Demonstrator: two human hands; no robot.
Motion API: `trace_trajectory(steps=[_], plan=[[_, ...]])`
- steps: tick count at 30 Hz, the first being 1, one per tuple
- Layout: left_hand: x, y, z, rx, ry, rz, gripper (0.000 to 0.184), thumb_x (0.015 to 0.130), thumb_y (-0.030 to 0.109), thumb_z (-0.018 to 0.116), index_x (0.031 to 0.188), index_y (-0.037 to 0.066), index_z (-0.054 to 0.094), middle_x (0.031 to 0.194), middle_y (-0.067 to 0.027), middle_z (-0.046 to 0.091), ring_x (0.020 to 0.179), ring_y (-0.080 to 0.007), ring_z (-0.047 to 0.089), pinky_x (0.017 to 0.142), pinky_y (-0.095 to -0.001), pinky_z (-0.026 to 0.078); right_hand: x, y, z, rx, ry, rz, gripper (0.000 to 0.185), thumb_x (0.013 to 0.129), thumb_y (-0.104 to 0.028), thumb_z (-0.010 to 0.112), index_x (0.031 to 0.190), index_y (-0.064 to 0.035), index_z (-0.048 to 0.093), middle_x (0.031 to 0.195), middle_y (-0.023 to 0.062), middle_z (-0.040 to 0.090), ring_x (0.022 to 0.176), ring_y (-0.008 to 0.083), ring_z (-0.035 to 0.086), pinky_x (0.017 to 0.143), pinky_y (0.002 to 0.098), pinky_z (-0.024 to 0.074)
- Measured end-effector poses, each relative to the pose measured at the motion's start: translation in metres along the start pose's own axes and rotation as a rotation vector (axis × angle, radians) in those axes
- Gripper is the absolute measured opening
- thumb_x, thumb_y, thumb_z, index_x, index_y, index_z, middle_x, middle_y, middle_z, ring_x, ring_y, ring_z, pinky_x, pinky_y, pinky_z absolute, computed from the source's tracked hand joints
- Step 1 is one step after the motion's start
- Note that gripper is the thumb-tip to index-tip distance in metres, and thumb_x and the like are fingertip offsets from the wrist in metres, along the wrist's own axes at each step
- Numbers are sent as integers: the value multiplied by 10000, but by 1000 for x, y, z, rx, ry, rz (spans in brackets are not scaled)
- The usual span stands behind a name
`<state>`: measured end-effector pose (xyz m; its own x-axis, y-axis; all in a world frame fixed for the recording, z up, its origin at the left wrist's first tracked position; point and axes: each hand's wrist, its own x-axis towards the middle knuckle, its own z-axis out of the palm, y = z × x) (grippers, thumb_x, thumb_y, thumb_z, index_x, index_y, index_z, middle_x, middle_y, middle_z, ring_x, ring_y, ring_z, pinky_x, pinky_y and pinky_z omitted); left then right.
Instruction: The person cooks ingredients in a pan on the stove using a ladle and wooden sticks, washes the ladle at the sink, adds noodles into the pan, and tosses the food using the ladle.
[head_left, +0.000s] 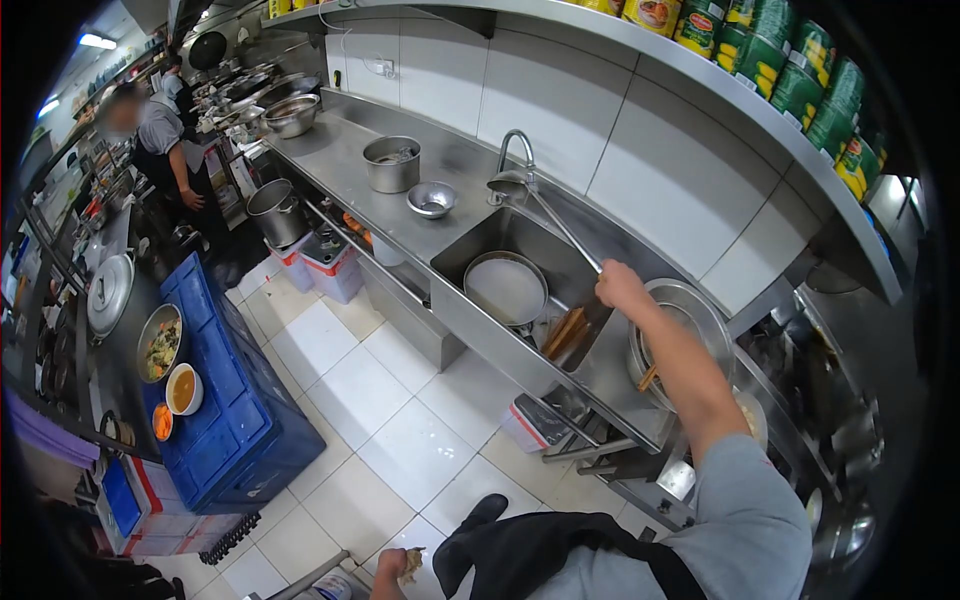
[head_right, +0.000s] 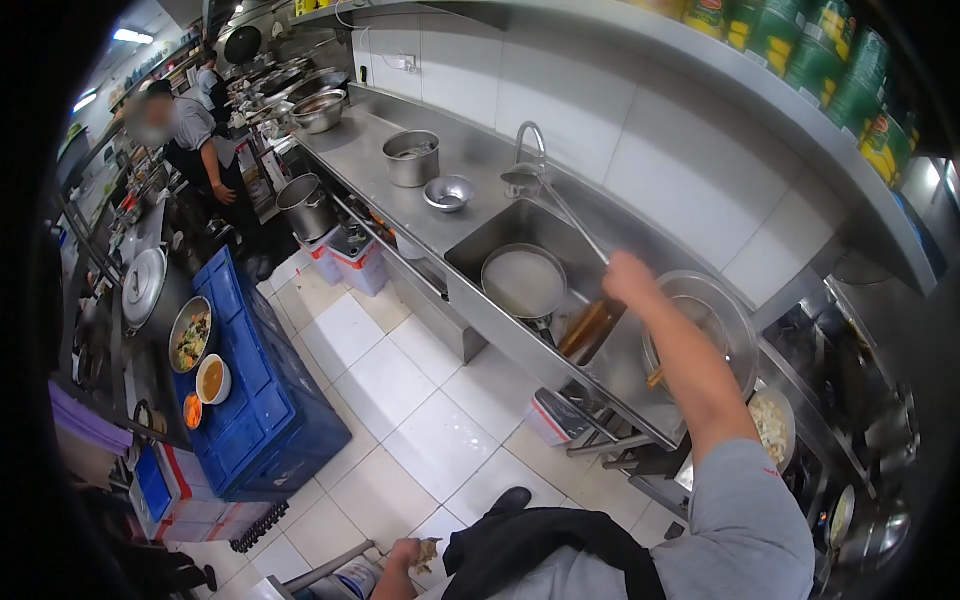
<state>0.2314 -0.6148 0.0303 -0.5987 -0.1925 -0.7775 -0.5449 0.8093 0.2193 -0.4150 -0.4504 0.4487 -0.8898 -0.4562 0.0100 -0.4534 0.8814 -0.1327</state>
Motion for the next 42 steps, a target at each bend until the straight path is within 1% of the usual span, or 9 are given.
trace_trajectory(steps=[1,3,5,11,14,21,24,37,42], plan=[[1,1,-6,6,21,32,261,810,243,525,925,71,684,966,-176,676,932,-335,647,819,-417,508,-7,-9,-5,1,0,6,168,753,-54,580,898,27,600,897,207,662,800,355,667,677,440,537],[4,-3,-19,29,30,69,258,809,248,529,920,69,679,966,-177,675,936,-341,644,819,-420,507,-26,-26,-7,421,-382,215,95,767,-72,600,806,7,565,740,129,620,641,257,637,500,388,498],[11,2,-37,-8,94,49,260,811,261,538,923,70,676,938,-177,677,901,-351,646,811,-422,507,-40,-14,32,1122,-591,323,115,777,-82,613,720,-42,522,622,59,513,528,162,543,397,328,422],[38,15,-90,-50,232,110,308,854,270,473,907,67,697,898,-180,676,878,-333,642,813,-417,498,-75,-44,57,1598,-717,623,160,776,-44,603,693,-36,466,526,91,476,407,193,471,389,330,430],[46,26,-104,-372,254,12,336,867,298,464,953,76,700,906,-169,674,861,-323,640,815,-412,499,-72,-43,74,1627,-539,692,163,771,-55,603,675,-48,471,522,96,491,395,200,470,394,339,439],[60,32,-103,105,100,206,291,843,295,484,899,90,683,925,-175,678,890,-338,648,798,-431,506,-115,-29,61,1567,-493,653,137,778,-78,606,694,-28,510,543,93,498,428,202,517,399,358,435],[70,35,-96,109,39,230,279,841,279,481,897,87,675,915,-174,679,882,-343,649,784,-436,507,-156,-32,31,1661,-510,697,175,796,-52,603,682,-34,472,592,68,473,449,151,452,385,288,407],[92,96,-155,395,144,556,245,828,272,526,826,74,671,825,-171,679,802,-345,658,732,-445,517,-251,-6,-6,1770,-523,617,148,796,-73,623,771,-15,489,678,77,492,541,167,513,442,338,456],[95,117,-154,515,12,592,192,772,253,610,834,76,653,815,-164,678,789,-335,659,711,-444,518,-324,22,-43,1979,-560,529,146,816,-101,609,774,-12,501,664,78,502,528,166,508,449,330,451]])
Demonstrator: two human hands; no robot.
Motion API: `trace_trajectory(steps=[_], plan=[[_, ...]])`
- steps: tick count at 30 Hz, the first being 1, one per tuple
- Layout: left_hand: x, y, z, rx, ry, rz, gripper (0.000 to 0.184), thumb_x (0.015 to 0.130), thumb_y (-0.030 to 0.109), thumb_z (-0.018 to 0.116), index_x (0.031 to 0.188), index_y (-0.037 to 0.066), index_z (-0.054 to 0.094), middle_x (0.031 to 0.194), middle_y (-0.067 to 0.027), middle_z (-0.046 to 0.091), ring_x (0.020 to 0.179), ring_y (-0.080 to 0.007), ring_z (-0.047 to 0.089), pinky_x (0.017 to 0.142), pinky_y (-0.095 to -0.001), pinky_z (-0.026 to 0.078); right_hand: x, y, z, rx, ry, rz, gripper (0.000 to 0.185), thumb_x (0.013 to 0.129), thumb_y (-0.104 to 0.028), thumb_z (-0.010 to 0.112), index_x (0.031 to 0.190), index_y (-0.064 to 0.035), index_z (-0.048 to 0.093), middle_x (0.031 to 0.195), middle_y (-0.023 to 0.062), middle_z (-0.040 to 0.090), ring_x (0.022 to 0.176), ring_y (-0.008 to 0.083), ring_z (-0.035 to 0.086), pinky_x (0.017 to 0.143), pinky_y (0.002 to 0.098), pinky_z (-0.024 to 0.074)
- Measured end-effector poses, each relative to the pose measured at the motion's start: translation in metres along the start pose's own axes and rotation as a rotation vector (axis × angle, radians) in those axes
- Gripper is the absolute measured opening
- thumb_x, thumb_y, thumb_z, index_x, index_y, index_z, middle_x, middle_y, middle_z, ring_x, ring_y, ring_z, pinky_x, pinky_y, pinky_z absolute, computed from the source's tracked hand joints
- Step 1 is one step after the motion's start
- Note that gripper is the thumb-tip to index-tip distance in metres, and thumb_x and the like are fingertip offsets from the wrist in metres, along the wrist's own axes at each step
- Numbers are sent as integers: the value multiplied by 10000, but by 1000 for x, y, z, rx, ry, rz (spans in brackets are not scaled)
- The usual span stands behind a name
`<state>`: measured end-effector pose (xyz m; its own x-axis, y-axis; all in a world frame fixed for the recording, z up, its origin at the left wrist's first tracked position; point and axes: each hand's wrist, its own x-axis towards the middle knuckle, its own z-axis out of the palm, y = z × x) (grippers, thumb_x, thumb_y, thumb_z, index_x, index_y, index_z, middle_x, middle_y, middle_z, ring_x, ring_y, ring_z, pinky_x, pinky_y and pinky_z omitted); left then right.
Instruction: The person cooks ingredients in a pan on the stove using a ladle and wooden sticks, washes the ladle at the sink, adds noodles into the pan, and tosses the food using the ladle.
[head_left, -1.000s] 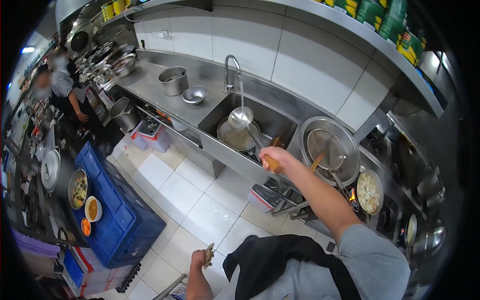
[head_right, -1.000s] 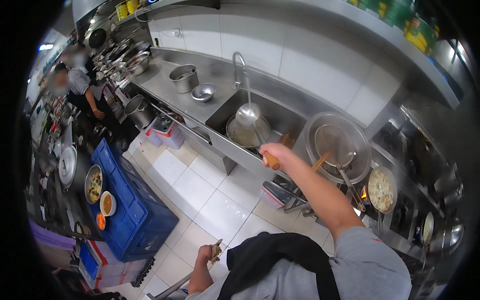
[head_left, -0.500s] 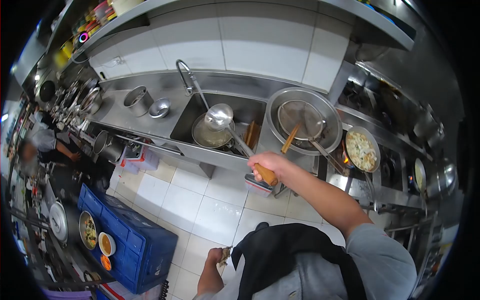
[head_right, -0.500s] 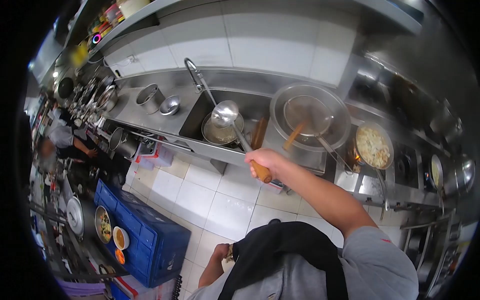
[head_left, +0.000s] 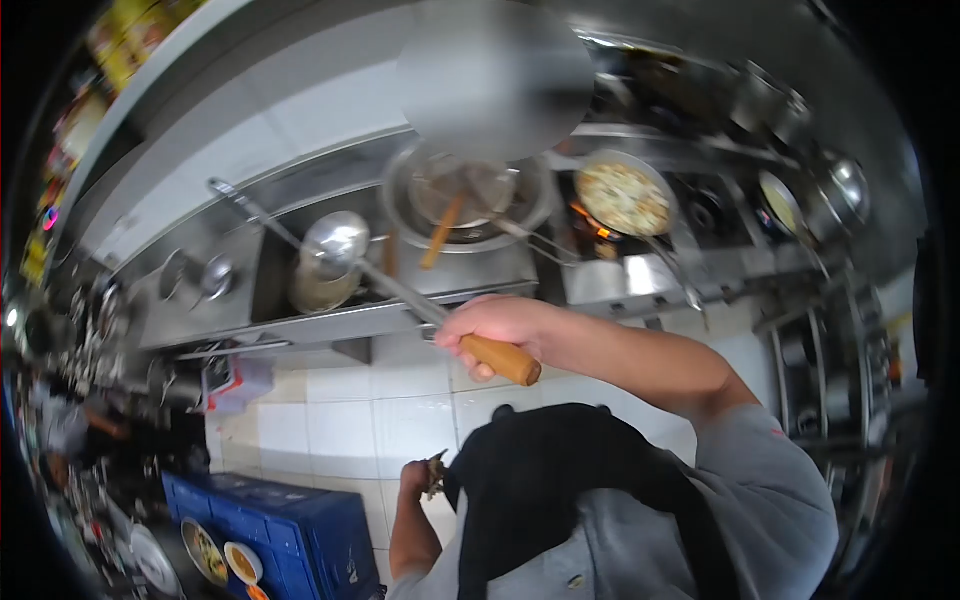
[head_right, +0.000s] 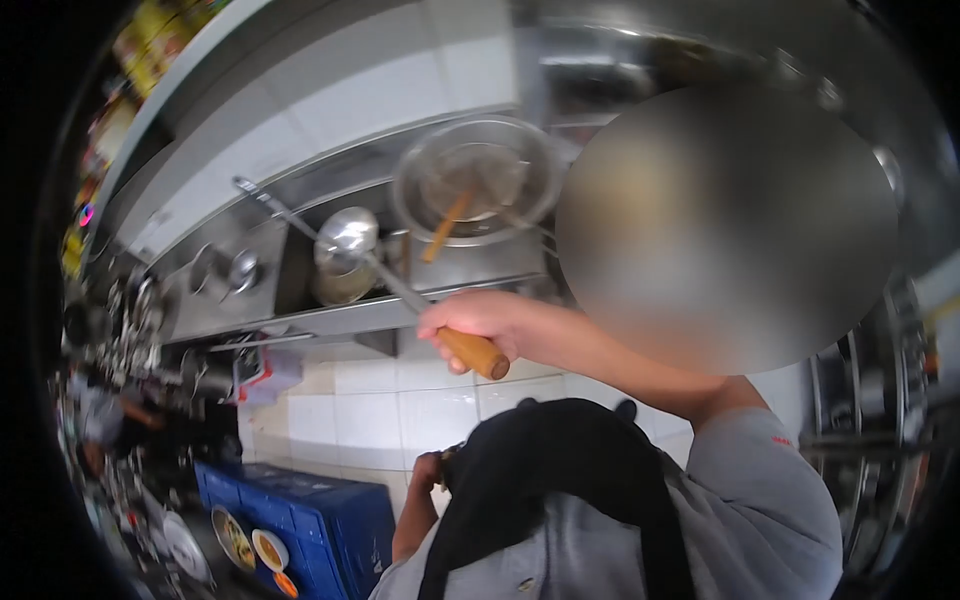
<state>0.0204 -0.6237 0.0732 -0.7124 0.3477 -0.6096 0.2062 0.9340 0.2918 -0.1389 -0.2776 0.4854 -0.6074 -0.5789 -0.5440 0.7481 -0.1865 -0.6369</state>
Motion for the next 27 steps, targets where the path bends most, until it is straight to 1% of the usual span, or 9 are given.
trace_trajectory(steps=[4,6,12,16,18,20,23,25,27], plan=[[25,-5,59,-171,-17,22,159,753,211,606,819,79,665,805,-167,679,787,-340,662,694,-442,524,-109,11,-27,-64,-1,64,186,823,-148,620,779,-15,498,642,88,513,451,181,523,396,325,419],[26,5,64,-287,1,12,151,743,195,607,813,78,670,810,-170,680,796,-340,664,694,-440,526,-164,20,-38,-99,44,174,203,859,-183,629,922,-47,492,624,51,499,423,171,526,376,298,411],[29,97,15,184,-291,147,216,748,257,572,801,69,665,778,-174,669,768,-352,653,689,-446,521,-300,59,-85,-88,34,309,204,851,-207,611,868,-52,480,653,71,485,444,164,531,399,305,439],[67,131,44,157,-104,369,212,771,249,570,814,61,657,786,-171,664,778,-352,644,697,-438,514,-354,88,-139,-19,42,399,203,841,-192,609,933,-60,484,678,65,478,446,164,525,396,295,439],[73,181,27,247,-174,235,202,783,235,572,839,60,655,806,-159,669,796,-337,646,724,-425,515,-363,105,-174,12,44,394,187,832,-171,607,925,-60,489,670,68,477,453,165,525,398,292,438],[72,229,8,347,-82,420,228,811,257,566,866,55,657,849,-165,669,841,-316,646,774,-417,517,-367,116,-205,39,94,404,178,823,-161,607,920,-58,499,660,70,476,459,169,524,397,289,429],[68,279,9,230,-11,325,258,836,273,552,875,38,652,891,-176,664,872,-323,640,792,-414,514,-360,130,-255,62,159,375,261,760,-108,618,988,-34,514,631,84,490,441,169,494,382,281,381],[50,327,-11,-329,-55,-114,279,878,276,517,937,35,645,956,-177,654,905,-332,634,822,-398,509,-352,138,-284,80,149,338,265,752,-101,620,984,-26,514,627,87,493,431,168,488,377,280,375],[36,346,-17,-234,-108,-59,287,896,282,500,961,42,645,976,-177,648,918,-334,631,834,-391,506,-341,142,-310,113,141,271,269,734,-84,626,968,-10,516,604,96,497,384,163,454,358,278,352]])
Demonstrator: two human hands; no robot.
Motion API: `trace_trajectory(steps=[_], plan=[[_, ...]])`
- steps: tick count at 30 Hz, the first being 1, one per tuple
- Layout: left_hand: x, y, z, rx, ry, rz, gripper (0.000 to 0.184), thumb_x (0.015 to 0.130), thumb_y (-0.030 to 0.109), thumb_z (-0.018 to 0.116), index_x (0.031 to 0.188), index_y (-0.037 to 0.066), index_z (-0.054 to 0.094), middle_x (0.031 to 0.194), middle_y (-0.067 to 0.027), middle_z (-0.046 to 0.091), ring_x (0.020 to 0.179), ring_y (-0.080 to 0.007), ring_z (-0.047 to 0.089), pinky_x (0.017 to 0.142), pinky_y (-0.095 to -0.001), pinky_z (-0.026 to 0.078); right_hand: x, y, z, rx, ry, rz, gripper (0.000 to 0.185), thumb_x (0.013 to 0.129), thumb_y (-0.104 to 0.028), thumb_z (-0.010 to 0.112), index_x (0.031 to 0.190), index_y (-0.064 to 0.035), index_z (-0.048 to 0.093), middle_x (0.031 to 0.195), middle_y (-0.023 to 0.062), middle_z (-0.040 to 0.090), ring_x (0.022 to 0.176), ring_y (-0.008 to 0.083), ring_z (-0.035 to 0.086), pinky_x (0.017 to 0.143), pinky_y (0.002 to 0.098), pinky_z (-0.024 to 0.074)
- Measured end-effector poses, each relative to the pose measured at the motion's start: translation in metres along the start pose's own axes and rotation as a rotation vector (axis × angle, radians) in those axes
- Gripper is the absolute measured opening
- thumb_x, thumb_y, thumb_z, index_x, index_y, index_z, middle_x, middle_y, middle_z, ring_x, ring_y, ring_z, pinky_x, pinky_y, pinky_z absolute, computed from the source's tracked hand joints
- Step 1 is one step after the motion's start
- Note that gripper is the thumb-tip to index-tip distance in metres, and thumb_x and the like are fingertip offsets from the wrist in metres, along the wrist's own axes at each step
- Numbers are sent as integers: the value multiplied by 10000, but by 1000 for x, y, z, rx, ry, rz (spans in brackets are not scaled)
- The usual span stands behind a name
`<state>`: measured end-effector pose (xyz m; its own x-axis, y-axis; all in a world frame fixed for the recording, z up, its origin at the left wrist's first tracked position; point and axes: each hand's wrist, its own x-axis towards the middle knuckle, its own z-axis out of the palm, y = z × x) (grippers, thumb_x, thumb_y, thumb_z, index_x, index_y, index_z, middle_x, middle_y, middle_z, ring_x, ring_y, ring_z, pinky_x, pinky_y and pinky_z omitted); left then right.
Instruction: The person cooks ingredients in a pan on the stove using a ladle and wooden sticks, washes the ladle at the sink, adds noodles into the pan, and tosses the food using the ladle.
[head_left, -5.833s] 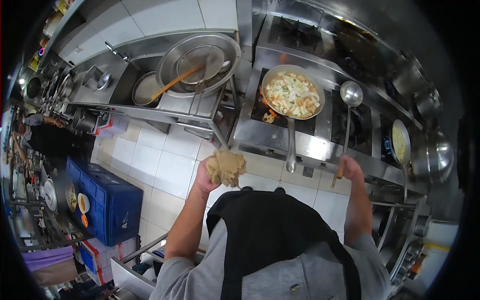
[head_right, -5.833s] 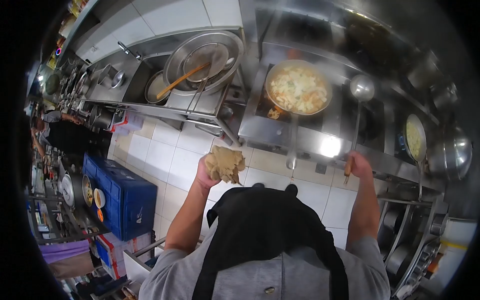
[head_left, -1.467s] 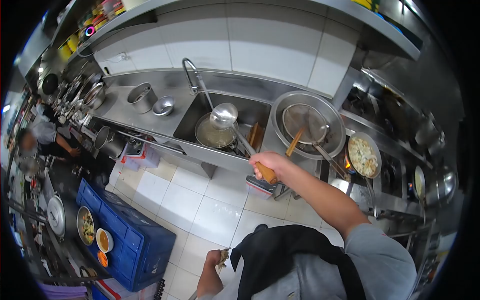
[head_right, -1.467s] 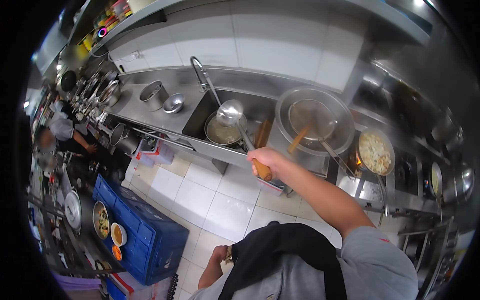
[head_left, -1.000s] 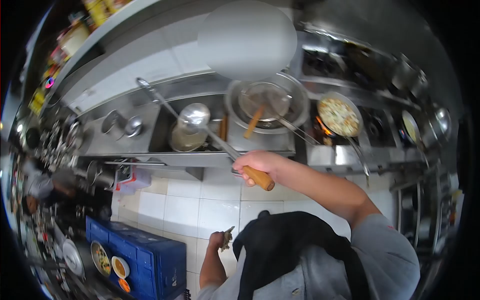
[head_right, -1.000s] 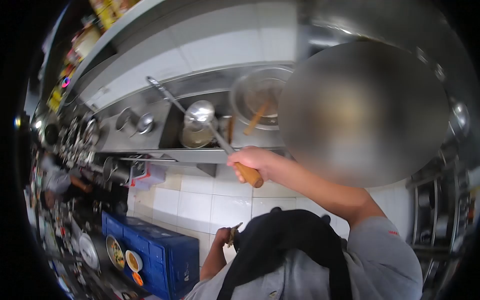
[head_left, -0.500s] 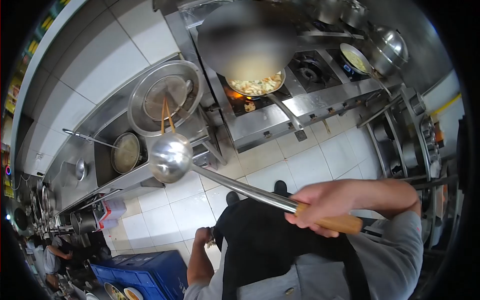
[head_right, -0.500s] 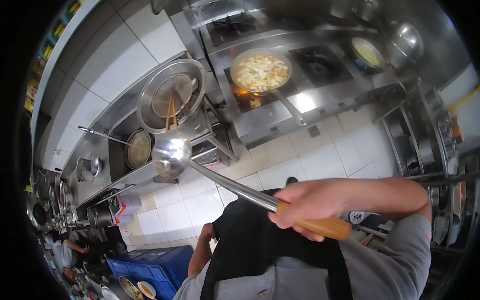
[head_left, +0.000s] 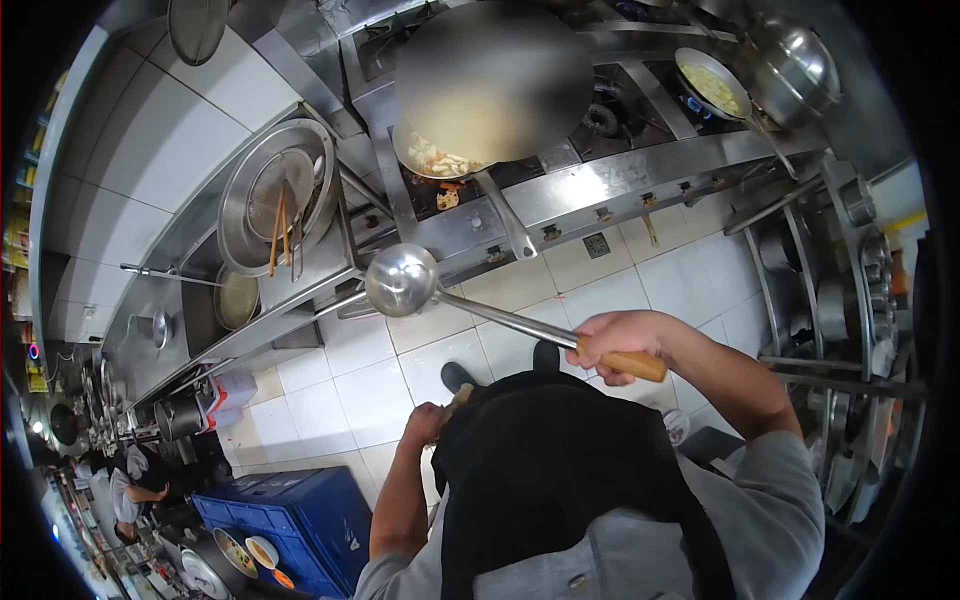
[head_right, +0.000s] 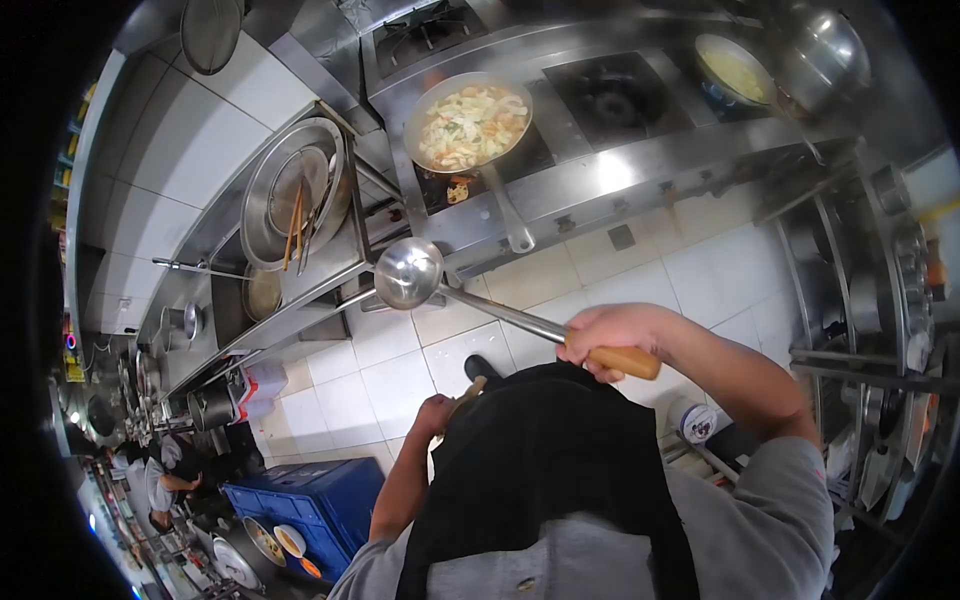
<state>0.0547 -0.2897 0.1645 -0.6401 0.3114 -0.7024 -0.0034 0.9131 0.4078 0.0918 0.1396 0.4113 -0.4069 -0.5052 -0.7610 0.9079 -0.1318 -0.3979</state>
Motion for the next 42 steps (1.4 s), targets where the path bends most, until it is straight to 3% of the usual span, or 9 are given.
trace_trajectory(steps=[5,8,13,22,24,26,33,40,42], plan=[[-8,-40,20,371,-23,327,291,921,291,474,1008,73,648,994,-178,641,932,-322,632,850,-379,503,10,-13,-25,103,13,-119,239,732,-83,626,935,-11,524,589,89,496,342,156,411,330,270,321],[-4,-81,34,243,-90,57,330,929,302,458,1007,43,649,1017,-188,643,943,-333,631,867,-384,498,15,-19,-37,137,-20,-196,198,692,-52,601,853,20,509,887,74,505,538,107,464,365,254,341],[-20,-97,23,446,-82,37,380,918,338,470,1003,14,650,1041,-203,644,986,-353,613,872,-392,486,31,-25,-56,180,-30,-270,194,699,-72,615,848,12,525,819,72,512,527,104,452,361,241,325],[-21,-47,7,134,-27,-115,369,907,324,484,971,6,660,1025,-209,649,985,-350,613,867,-390,479,56,-15,-82,291,-95,-294,112,794,-89,578,794,17,540,907,81,541,464,103,505,316,220,333],[-7,-58,15,37,-23,-187,357,898,319,495,960,12,666,1021,-209,652,986,-349,613,865,-388,477,57,-14,-82,329,-120,-330,155,780,-126,604,849,-4,536,654,56,515,375,101,407,341,223,330],[-2,-59,12,147,-9,27,343,888,314,504,969,23,666,1036,-202,649,989,-342,613,871,-382,476,60,-12,-87,340,-160,-332,155,783,-130,601,848,-9,532,629,54,514,365,100,402,334,218,328],[-8,-17,-12,87,19,-135,351,888,321,498,975,24,663,1051,-190,647,1004,-347,608,877,-380,474,68,-5,-88,370,-156,-355,166,789,-159,589,846,-25,509,564,39,498,329,105,377,314,207,316],[-2,-37,1,157,-22,-61,377,891,339,496,994,11,652,1039,-197,652,997,-356,611,872,-393,481,66,-1,-81,364,-210,-308,165,783,-147,583,864,-30,499,573,44,506,328,112,378,316,216,322],[-5,-31,2,148,-31,-90,389,889,350,502,988,6,653,1031,-200,656,995,-356,614,870,-396,482,62,0,-73,448,-168,-361,126,814,-86,549,761,27,537,813,88,534,385,109,450,290,211,321]])
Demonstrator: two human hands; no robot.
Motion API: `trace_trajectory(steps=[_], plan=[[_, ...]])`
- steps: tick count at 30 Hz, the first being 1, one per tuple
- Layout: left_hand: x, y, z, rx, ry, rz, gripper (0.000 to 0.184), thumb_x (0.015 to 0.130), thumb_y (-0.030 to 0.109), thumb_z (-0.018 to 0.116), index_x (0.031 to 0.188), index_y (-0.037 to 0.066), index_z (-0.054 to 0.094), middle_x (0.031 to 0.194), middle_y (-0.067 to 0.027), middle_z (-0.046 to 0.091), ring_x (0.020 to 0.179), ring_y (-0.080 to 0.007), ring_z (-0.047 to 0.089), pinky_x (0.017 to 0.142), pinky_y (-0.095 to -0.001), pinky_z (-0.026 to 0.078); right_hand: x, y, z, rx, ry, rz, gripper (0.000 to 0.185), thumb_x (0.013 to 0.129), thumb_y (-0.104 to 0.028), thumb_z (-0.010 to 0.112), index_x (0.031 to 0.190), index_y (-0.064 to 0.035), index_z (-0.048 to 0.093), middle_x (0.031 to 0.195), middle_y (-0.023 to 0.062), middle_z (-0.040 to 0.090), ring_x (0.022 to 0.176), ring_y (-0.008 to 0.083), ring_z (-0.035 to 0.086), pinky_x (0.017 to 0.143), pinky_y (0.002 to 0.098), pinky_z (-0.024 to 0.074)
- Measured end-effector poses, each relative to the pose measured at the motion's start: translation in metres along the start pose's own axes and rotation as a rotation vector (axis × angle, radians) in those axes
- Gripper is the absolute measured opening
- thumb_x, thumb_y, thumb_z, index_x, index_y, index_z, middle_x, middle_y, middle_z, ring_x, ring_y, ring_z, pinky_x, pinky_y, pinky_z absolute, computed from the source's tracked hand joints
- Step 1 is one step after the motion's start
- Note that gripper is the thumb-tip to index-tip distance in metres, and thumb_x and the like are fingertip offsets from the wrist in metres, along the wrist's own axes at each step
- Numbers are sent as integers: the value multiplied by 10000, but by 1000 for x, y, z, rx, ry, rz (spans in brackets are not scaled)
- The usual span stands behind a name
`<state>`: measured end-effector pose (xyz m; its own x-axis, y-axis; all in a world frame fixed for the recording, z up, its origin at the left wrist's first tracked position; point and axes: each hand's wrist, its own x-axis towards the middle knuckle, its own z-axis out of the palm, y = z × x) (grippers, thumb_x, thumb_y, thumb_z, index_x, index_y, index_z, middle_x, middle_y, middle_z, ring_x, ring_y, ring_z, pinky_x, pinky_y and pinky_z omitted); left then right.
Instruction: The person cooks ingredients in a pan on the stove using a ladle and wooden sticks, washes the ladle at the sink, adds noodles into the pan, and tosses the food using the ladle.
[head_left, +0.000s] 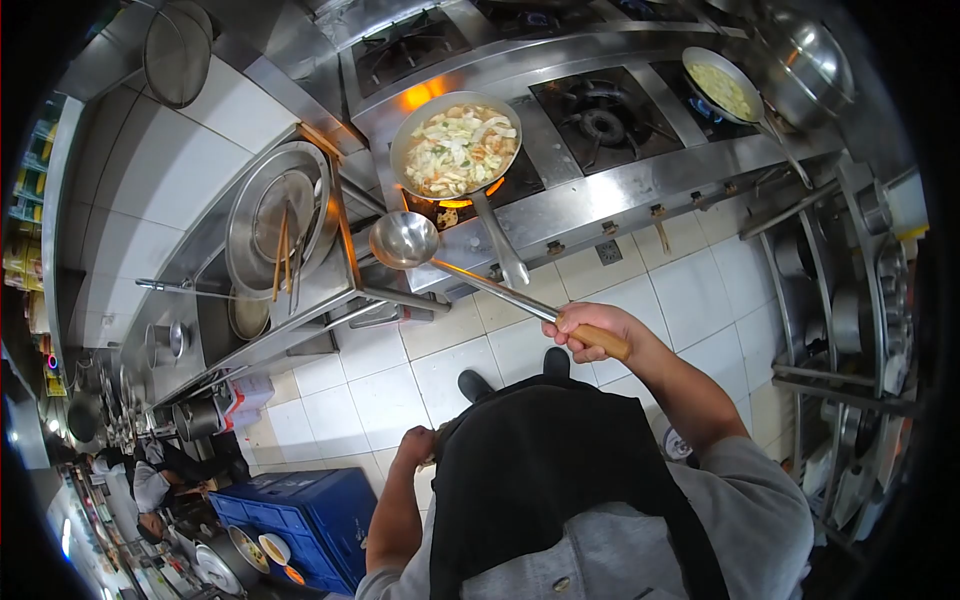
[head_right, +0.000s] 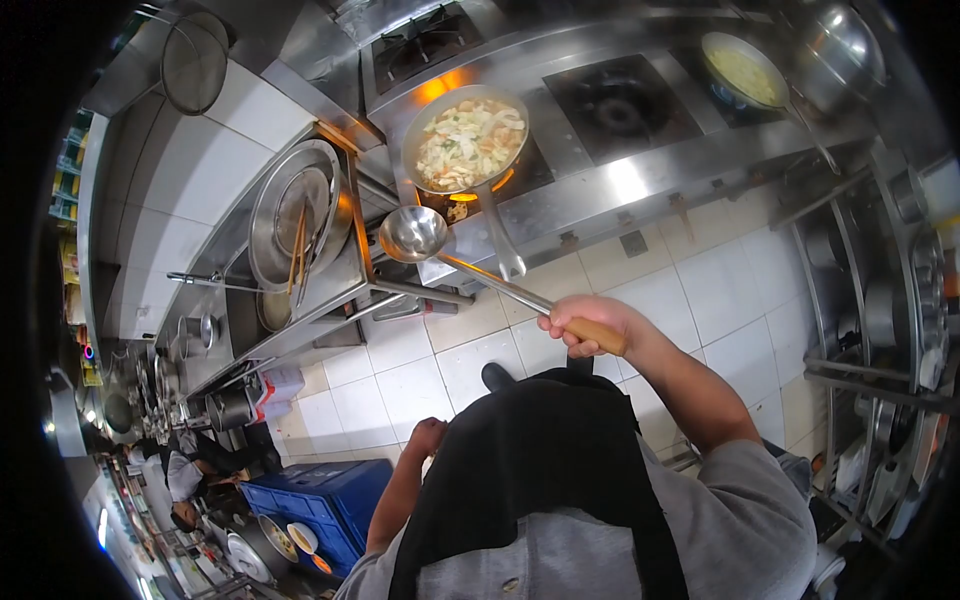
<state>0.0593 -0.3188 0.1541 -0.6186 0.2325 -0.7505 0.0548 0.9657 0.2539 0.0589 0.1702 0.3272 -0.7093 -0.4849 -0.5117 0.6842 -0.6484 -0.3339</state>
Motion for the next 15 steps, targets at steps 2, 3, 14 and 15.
trace_trajectory(steps=[2,3,14,15], plan=[[0,3,1,-146,-14,-161,391,887,355,506,983,7,657,1027,-205,658,987,-360,617,868,-400,483,-1,0,1,7,-24,37,124,815,-95,548,782,24,533,743,87,540,356,107,429,285,210,314],[-1,4,1,-148,-12,-160,391,887,355,506,983,7,657,1027,-205,658,987,-360,617,868,-400,483,-1,0,2,18,-48,73,126,816,-104,547,804,21,530,673,85,547,328,106,409,279,209,306],[-2,-2,3,-151,63,-52,423,871,360,518,967,-33,641,807,-212,669,642,-308,664,614,-395,540,1,14,-3,-11,-125,75,133,805,-205,559,868,-109,491,572,-4,489,329,73,357,287,207,237],[-2,-2,3,-150,64,-51,423,871,360,518,967,-33,641,807,-212,669,642,-308,664,614,-395,540,1,15,-3,-15,-128,77,131,807,-207,559,867,-113,490,575,-8,488,330,71,356,289,206,234]])
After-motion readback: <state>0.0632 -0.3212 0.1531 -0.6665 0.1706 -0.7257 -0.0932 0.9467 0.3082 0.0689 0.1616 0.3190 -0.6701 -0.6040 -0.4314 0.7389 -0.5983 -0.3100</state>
